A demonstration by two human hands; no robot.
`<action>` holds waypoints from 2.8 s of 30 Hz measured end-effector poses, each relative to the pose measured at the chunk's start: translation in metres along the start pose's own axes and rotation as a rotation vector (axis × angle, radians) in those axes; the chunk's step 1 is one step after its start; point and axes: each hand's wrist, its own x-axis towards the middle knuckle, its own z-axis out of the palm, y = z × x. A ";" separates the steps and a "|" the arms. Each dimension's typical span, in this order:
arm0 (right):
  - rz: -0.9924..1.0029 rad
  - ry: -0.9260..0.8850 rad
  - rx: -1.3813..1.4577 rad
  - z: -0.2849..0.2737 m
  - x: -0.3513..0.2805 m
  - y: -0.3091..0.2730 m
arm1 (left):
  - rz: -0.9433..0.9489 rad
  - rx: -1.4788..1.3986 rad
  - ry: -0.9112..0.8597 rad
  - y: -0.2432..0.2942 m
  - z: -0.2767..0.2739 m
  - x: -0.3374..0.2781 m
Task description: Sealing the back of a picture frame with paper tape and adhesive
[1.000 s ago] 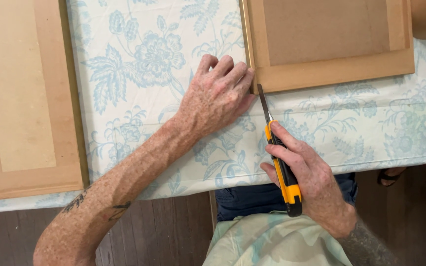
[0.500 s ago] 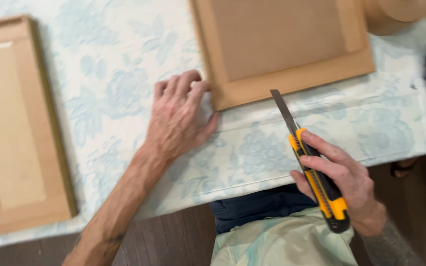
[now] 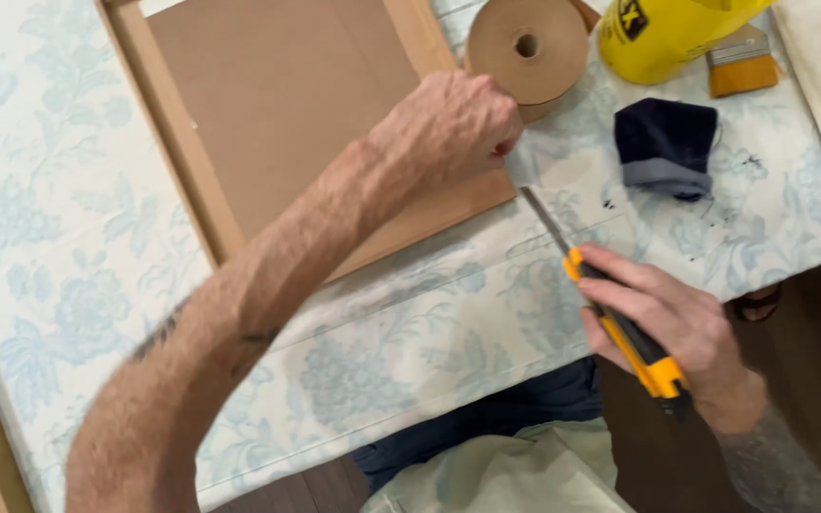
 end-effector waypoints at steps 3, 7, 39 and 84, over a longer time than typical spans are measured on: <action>-0.075 -0.044 0.017 0.002 -0.001 0.022 | -0.016 0.020 -0.254 -0.005 0.002 0.026; -0.168 -0.070 0.071 0.004 0.004 0.040 | 0.042 0.180 -0.429 -0.003 -0.004 0.047; -0.080 -0.089 0.042 0.034 0.030 0.038 | 0.225 0.494 -0.608 0.009 0.028 0.114; -0.084 -0.108 -0.054 0.014 0.004 0.011 | 0.134 0.711 -0.689 0.014 0.004 0.092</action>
